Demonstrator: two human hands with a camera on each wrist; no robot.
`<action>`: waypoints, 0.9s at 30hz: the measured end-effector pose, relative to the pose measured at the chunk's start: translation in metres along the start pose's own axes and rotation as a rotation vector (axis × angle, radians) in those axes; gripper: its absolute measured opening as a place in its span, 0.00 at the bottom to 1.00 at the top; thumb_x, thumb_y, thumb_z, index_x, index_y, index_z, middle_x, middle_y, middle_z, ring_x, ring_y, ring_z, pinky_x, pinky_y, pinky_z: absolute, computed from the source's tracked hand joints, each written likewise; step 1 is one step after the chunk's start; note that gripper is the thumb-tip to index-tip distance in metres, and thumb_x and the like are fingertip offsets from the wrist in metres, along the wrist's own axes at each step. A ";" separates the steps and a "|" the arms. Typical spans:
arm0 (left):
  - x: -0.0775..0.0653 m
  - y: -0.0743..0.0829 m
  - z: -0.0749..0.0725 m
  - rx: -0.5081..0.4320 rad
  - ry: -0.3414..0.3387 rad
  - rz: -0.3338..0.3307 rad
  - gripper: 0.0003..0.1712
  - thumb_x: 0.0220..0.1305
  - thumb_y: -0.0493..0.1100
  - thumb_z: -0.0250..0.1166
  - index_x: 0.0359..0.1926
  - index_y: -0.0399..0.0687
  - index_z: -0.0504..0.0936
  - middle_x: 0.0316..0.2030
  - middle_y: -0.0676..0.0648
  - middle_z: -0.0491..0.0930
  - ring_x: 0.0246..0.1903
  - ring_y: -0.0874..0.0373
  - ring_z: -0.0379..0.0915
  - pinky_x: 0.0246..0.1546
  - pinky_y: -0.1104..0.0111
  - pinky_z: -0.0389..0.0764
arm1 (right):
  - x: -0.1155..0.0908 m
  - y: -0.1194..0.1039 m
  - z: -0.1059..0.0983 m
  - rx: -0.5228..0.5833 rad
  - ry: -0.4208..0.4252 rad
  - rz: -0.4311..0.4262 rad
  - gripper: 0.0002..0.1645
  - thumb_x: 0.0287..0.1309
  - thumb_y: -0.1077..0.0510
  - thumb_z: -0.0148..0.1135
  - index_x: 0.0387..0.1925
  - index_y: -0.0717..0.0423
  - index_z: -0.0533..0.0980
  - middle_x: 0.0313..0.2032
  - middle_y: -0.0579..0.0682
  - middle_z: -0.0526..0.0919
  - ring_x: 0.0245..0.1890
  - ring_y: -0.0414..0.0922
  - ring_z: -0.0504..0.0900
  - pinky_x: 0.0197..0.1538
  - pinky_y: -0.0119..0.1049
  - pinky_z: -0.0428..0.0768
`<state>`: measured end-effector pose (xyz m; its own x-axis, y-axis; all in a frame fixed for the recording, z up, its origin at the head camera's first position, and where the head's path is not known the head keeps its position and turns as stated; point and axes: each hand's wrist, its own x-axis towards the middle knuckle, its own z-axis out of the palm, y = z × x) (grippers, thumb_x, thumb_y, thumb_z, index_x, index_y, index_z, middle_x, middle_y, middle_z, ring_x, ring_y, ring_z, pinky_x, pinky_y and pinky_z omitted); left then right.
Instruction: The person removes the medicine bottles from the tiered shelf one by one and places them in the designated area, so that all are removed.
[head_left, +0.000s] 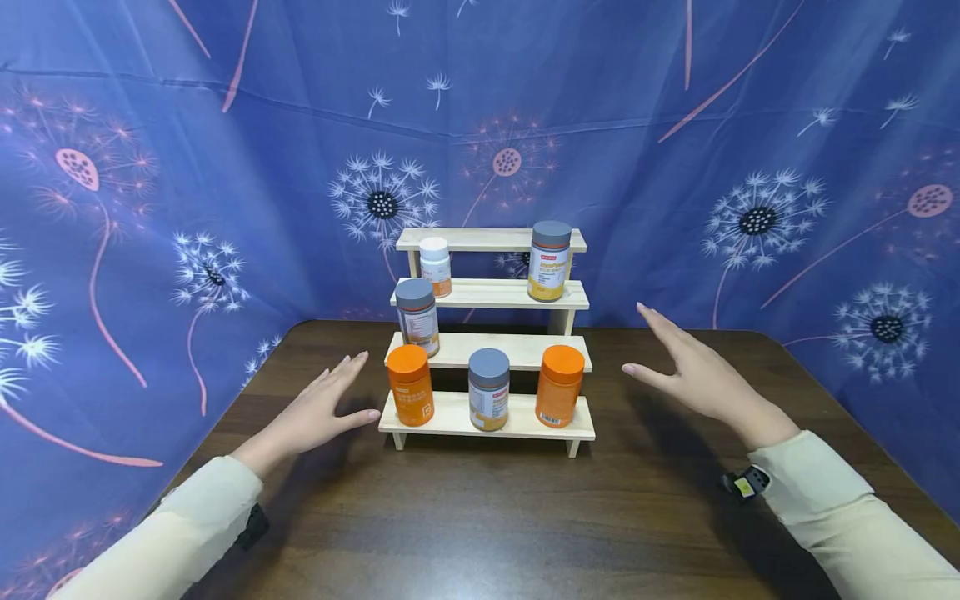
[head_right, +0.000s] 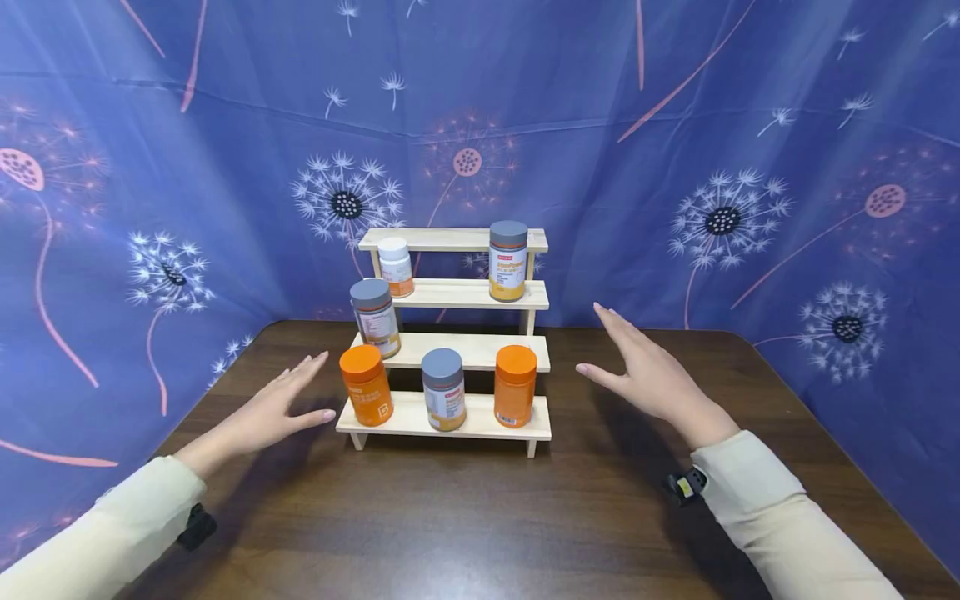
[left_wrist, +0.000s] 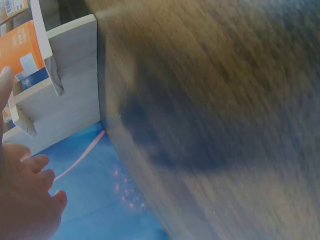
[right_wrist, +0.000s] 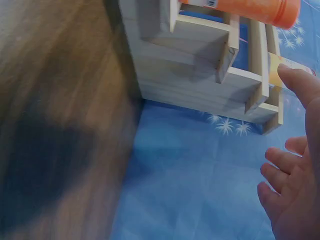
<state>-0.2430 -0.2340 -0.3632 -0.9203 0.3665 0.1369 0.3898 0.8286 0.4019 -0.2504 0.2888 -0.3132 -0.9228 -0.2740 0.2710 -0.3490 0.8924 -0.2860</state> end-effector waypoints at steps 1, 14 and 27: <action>0.001 0.000 0.001 -0.017 -0.005 -0.005 0.56 0.60 0.66 0.62 0.77 0.49 0.43 0.76 0.40 0.45 0.75 0.39 0.40 0.72 0.41 0.45 | 0.002 0.000 -0.001 0.013 0.001 0.004 0.56 0.58 0.30 0.57 0.76 0.33 0.37 0.77 0.52 0.46 0.72 0.64 0.55 0.66 0.68 0.57; 0.007 0.004 0.012 -0.108 -0.022 -0.075 0.59 0.58 0.66 0.65 0.76 0.43 0.45 0.74 0.34 0.49 0.72 0.35 0.49 0.69 0.40 0.56 | 0.028 -0.001 0.002 0.151 0.073 -0.023 0.53 0.59 0.37 0.63 0.76 0.37 0.44 0.75 0.54 0.54 0.71 0.63 0.58 0.68 0.65 0.59; 0.012 0.004 0.020 -0.135 -0.017 -0.124 0.59 0.55 0.65 0.68 0.75 0.38 0.50 0.72 0.31 0.54 0.69 0.33 0.53 0.67 0.39 0.59 | 0.047 -0.013 0.008 0.297 0.199 -0.039 0.48 0.57 0.42 0.67 0.74 0.45 0.56 0.71 0.53 0.65 0.65 0.61 0.70 0.66 0.58 0.68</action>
<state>-0.2517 -0.2181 -0.3780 -0.9600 0.2726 0.0641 0.2638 0.8038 0.5333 -0.2911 0.2614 -0.3044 -0.8680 -0.2043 0.4526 -0.4427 0.7314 -0.5188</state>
